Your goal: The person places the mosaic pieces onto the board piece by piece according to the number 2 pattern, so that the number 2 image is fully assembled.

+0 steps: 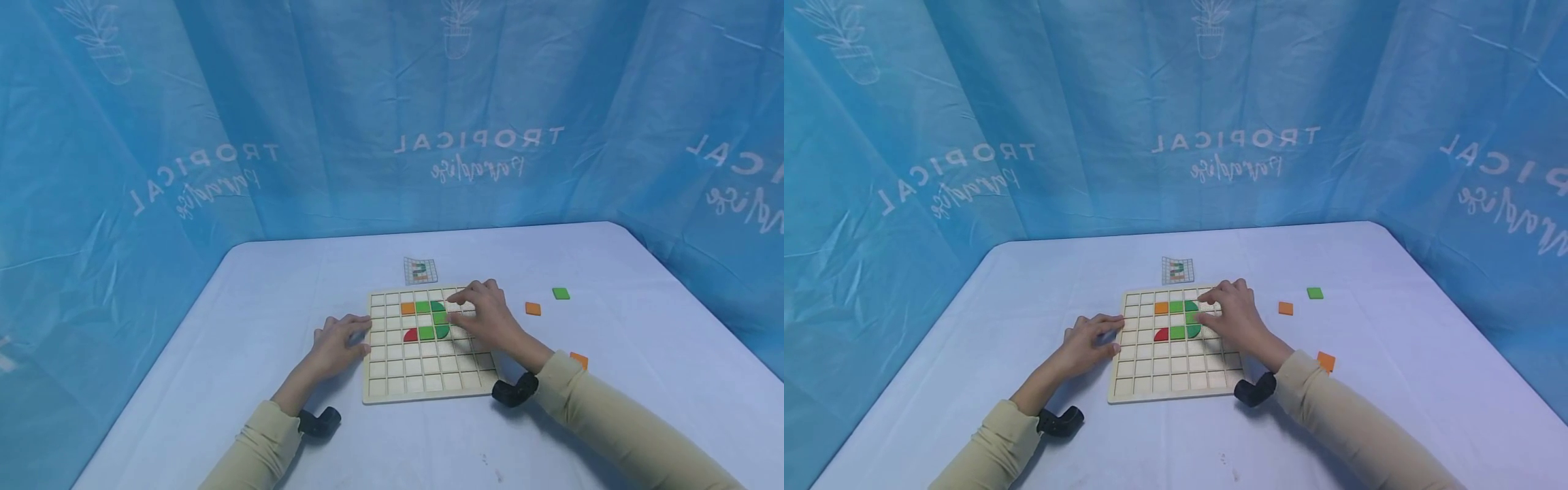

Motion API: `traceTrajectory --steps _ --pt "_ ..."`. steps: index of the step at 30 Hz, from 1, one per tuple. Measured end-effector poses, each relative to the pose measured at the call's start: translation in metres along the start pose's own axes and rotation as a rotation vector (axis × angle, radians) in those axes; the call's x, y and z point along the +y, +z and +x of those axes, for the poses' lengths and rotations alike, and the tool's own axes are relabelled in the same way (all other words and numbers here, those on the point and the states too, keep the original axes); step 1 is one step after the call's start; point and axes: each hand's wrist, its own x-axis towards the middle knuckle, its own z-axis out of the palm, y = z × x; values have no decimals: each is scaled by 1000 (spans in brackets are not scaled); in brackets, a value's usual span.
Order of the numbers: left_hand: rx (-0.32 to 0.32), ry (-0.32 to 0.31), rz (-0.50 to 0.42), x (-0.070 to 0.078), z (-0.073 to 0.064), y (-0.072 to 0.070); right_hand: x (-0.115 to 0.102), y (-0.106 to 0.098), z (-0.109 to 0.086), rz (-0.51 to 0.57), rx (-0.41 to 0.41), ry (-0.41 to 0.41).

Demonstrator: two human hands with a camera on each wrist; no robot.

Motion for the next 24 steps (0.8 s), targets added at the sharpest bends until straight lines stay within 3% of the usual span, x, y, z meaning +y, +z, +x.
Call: traceTrajectory --steps 17,24 --pt "1 13 14 -1 0 -1 83 -58 -16 53 -3 234" --pt "-4 -1 16 -2 1 0 109 -73 -24 11 -21 349"
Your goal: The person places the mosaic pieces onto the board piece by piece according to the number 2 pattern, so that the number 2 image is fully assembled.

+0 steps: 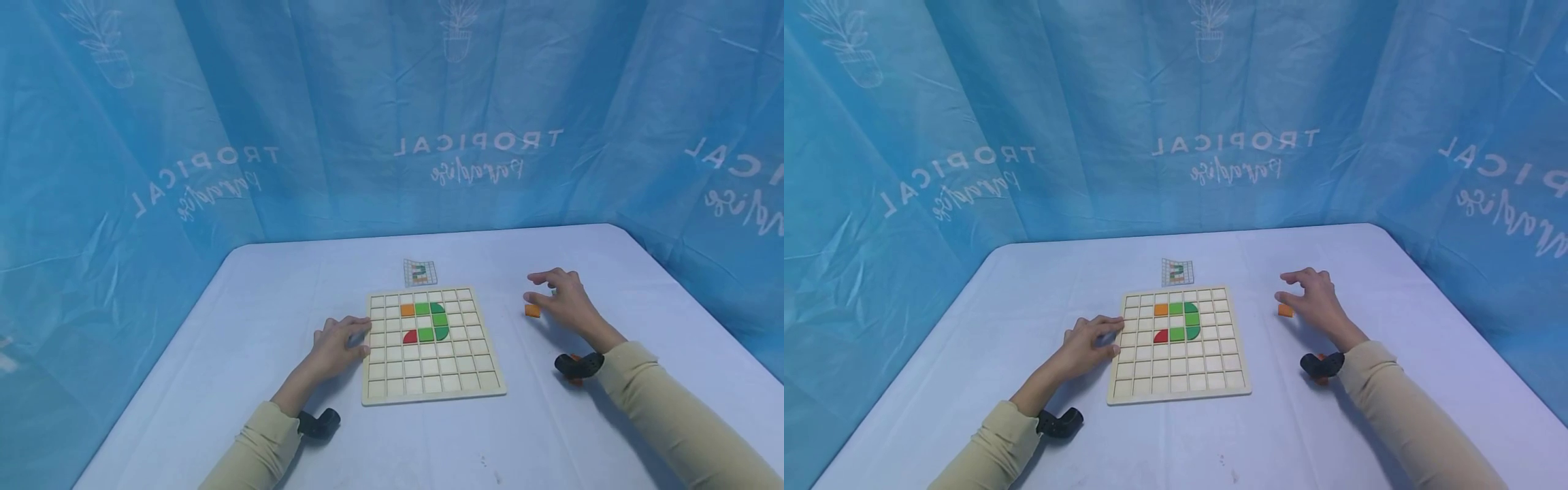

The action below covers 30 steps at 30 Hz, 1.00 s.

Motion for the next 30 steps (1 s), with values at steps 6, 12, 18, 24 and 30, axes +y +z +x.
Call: traceTrajectory --steps 6,12,18,24,30 --pt "2 -5 -7 -1 -1 1 20 -7 3 -14 -34 57" --pt "4 7 -10 -1 -1 1 38 -15 5 -42 -98 108" --pt "7 10 -10 -1 0 0 47 -20 5 -52 -144 153" --pt "1 -1 -12 -1 0 0 54 -20 6 -47 -172 172" --pt "1 -5 -19 0 -1 0 58 -20 6 -58 -192 160"
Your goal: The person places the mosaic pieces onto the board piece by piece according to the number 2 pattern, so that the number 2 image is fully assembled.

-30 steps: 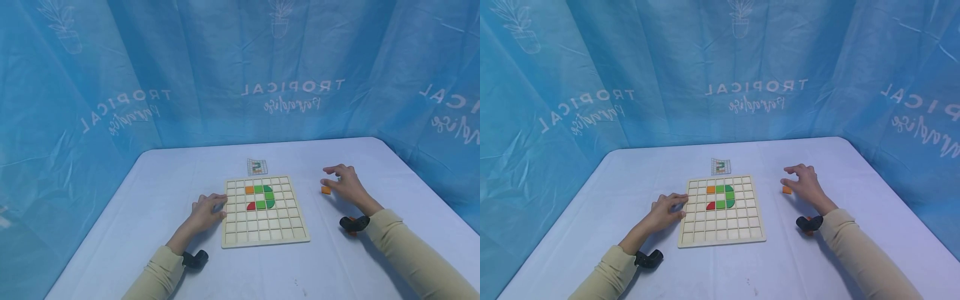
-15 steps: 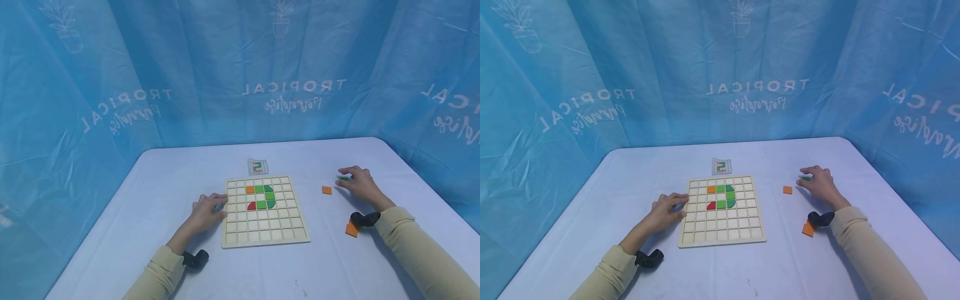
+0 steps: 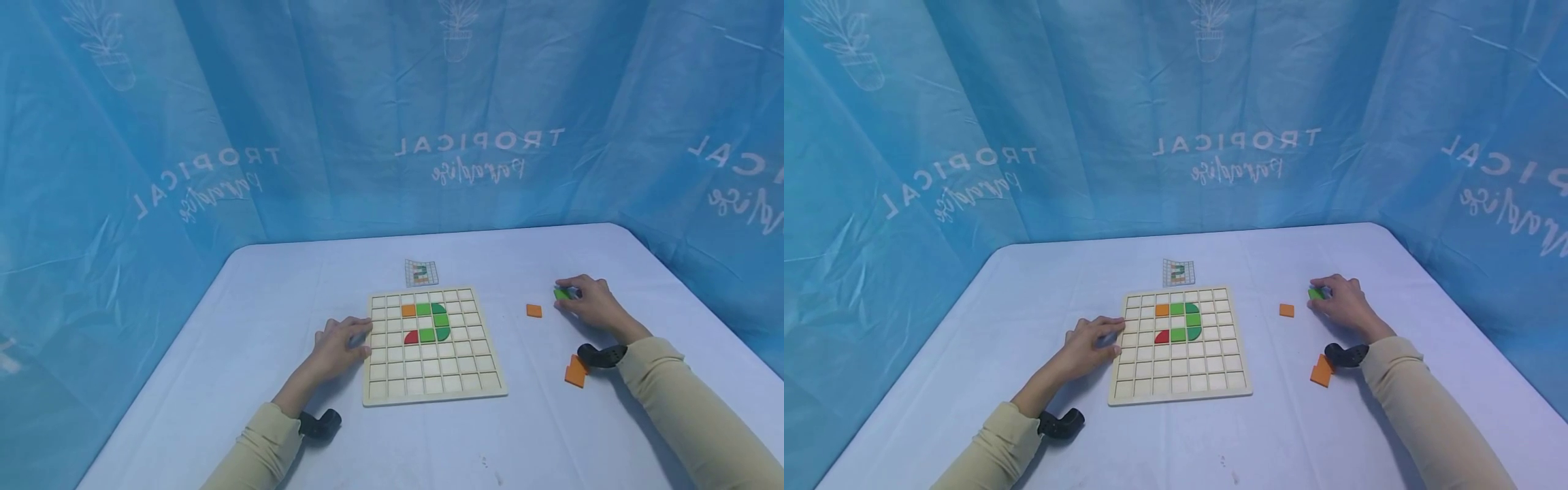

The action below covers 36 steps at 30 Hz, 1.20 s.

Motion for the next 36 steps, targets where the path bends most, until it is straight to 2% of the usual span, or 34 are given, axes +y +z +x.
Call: traceTrajectory --steps 17,22,29,36 --pt "4 -4 6 2 1 0 4 0 -4 -22 -3 -19" --pt "10 3 4 1 0 0 6 2 -5 -21 16 -21" --pt "13 5 3 0 0 1 7 4 -7 -39 69 -63" --pt "16 6 7 0 0 1 9 4 -7 -36 79 -65"
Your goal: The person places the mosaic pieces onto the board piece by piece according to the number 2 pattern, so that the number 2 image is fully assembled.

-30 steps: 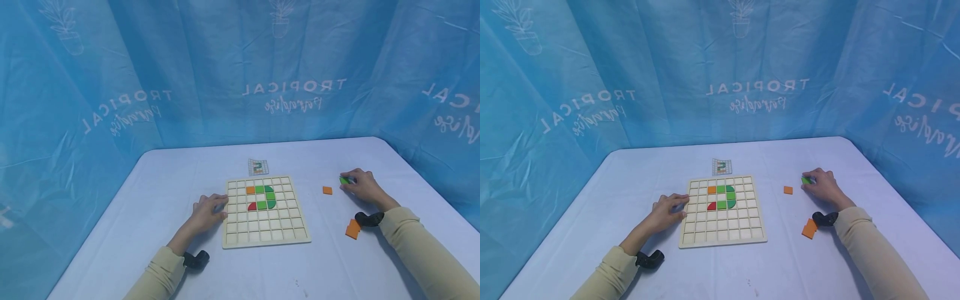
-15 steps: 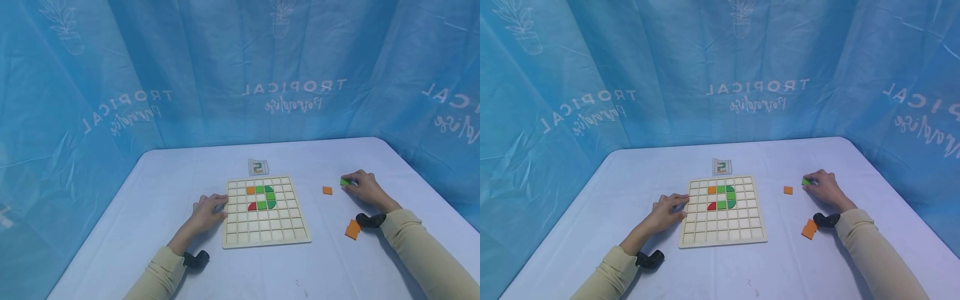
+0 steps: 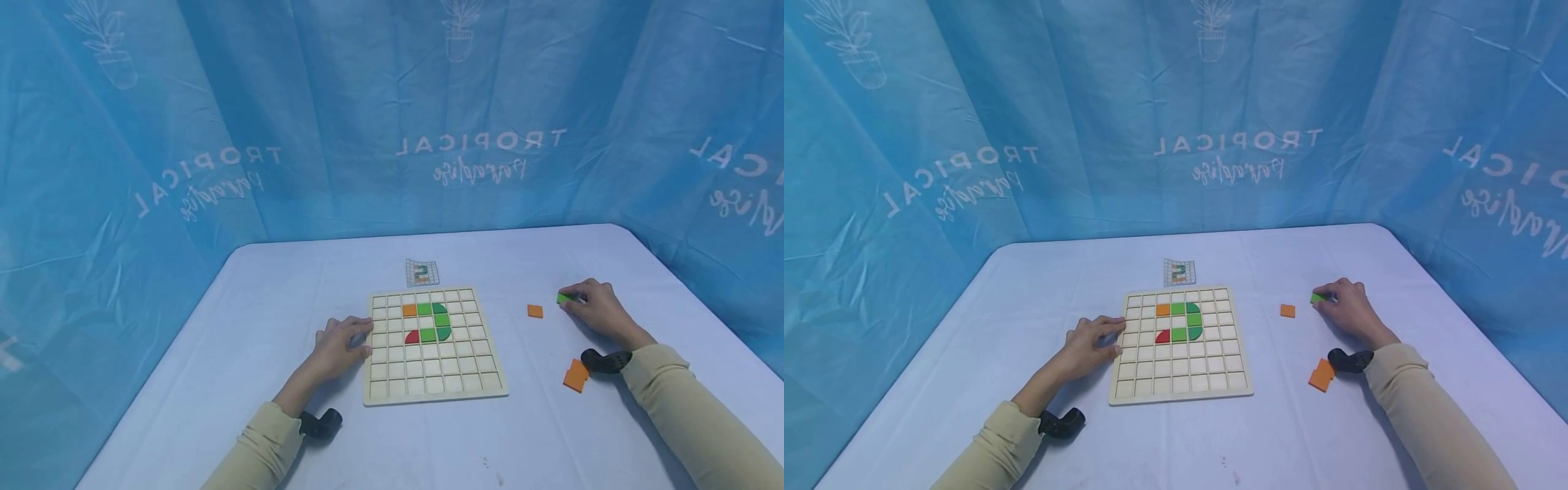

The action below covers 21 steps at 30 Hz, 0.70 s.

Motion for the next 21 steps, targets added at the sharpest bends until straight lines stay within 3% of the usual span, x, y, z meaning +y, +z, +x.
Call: traceTrajectory --steps 13,21 --pt "-10 3 14 1 1 -2 -12 -8 -1 24 -8 -7" --pt "-17 2 6 0 1 -1 -34 -12 -2 52 33 -134"
